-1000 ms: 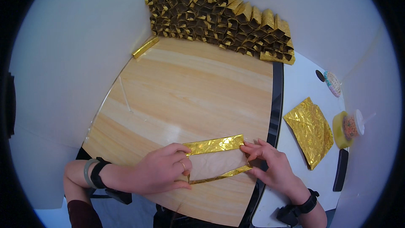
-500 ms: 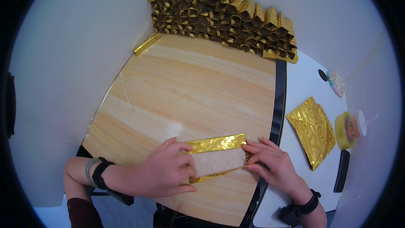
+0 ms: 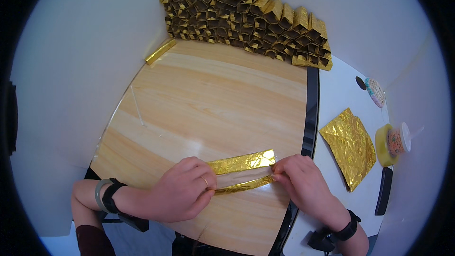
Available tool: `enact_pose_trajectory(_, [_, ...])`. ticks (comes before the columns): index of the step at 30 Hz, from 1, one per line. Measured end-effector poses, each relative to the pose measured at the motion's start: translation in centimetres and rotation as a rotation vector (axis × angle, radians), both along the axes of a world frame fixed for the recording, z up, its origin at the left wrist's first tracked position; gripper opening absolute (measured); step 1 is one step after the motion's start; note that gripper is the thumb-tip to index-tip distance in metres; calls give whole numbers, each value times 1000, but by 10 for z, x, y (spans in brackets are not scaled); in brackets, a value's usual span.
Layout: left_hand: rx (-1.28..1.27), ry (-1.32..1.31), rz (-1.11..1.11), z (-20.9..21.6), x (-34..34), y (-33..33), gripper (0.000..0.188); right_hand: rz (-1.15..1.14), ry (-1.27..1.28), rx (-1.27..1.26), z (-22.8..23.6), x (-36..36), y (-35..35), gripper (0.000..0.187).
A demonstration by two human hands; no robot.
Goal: Folding gold foil paper into rectangular joss paper shapes for ritual use.
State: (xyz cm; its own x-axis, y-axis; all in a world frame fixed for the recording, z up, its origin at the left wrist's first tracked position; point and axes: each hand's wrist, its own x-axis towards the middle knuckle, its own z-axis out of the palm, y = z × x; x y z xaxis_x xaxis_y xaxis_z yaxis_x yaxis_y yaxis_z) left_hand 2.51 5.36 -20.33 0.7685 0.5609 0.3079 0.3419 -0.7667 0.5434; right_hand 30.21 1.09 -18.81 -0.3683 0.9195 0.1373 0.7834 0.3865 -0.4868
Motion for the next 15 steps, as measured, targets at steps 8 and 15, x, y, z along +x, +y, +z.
enact_pose_trajectory(8, [-45, 161, -48, 15, -5, 6, 9, 22, 62, -69, 1, 5, 2, 11])
enact_pose_trajectory(15, [-66, 174, -35, 15, -6, 3, 7, -90, 40, -96, 5, -5, 2, 11])
